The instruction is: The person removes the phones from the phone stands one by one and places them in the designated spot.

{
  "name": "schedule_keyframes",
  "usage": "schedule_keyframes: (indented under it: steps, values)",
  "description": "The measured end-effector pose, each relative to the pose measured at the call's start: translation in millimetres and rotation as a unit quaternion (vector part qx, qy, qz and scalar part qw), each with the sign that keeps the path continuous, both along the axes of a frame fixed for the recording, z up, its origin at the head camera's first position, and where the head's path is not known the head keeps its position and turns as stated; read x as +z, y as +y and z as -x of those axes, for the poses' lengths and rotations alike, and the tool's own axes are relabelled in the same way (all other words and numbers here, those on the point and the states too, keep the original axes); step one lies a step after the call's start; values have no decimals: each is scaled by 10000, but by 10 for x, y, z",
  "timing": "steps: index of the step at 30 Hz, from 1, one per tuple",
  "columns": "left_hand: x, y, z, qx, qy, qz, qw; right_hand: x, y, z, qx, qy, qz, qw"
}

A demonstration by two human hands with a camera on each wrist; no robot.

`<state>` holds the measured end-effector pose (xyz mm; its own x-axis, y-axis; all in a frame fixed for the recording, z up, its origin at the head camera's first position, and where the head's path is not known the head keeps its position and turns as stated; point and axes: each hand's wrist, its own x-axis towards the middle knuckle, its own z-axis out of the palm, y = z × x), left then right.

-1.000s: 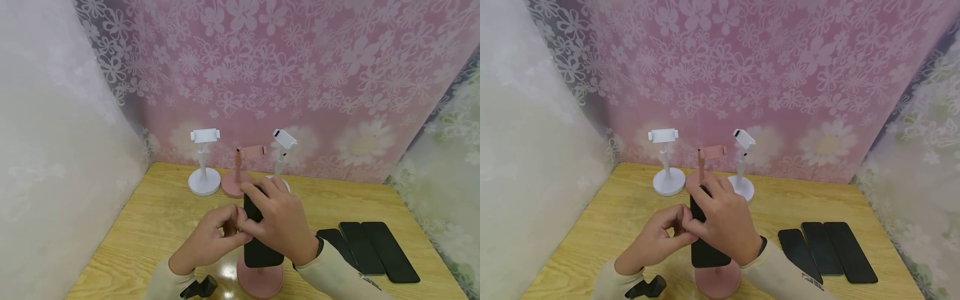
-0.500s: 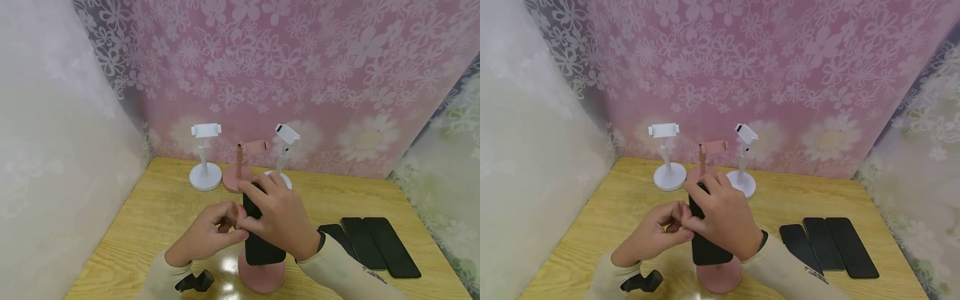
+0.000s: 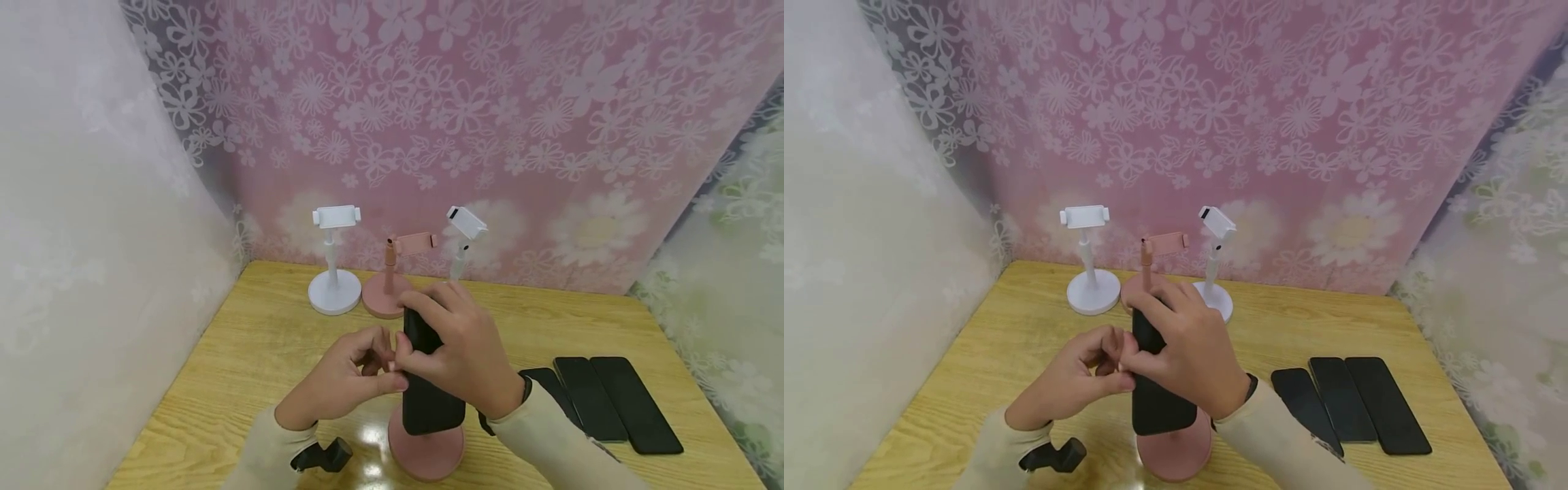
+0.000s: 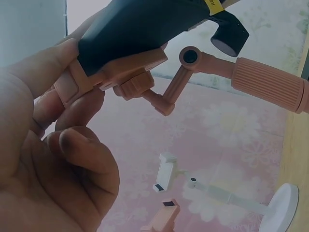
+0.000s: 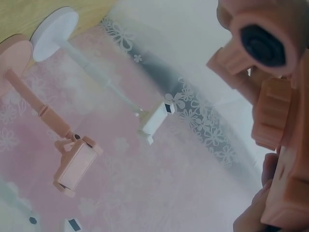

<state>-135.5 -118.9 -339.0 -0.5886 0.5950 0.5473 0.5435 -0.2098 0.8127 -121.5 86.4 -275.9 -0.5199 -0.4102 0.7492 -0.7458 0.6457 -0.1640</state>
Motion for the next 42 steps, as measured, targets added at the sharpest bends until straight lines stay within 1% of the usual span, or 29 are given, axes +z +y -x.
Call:
schedule_keyframes:
  steps: [2,6,8,12,15,17,19,21,24,26,27,29,31,33,38,40,42]
  values:
    - [-8,4,0,-69,-103,-26,9999,4,8,8,56,-7,66,10000]
    - [-30,9,7,-355,-544,-182,9977,-2,19,37,170,-192,172,9995]
    - [-44,2,5,-370,-737,-171,9964,-16,23,53,217,-288,214,9991]
    - [-56,-17,-22,-124,-911,43,9958,-57,32,68,362,-345,369,9981]
    - [-58,-5,-55,143,-1016,163,9946,-80,36,67,550,-463,612,9955]
    - [-61,21,-87,395,-941,228,9945,-93,33,66,645,-549,719,9938]
    - [-59,54,-131,742,-732,321,9940,-107,29,67,706,-605,771,9927]
    - [-51,84,-184,1129,-486,465,9913,-122,28,67,696,-572,753,9931]
    - [-20,113,-267,1705,-192,773,9821,-145,35,64,711,-474,786,9932]
    - [2,129,-310,2052,-25,992,9737,-153,44,57,754,-401,848,9927]
    - [10,139,-326,2217,134,1084,9690,-156,50,55,793,-358,881,9923]
    - [25,161,-350,2488,401,1187,9604,-152,63,48,859,-262,917,9917]
    - [38,186,-362,2680,640,1195,9538,-138,77,40,925,-150,872,9918]
    - [54,212,-368,2702,693,1117,9538,-120,94,28,974,-24,739,9925]
    - [100,264,-387,2455,268,946,9644,-77,121,-43,1143,201,440,9923]
    - [116,274,-398,2424,122,929,9656,-49,116,-82,1232,411,303,9911]
    - [121,279,-403,2424,68,916,9658,-13,109,-127,1318,679,93,9889]
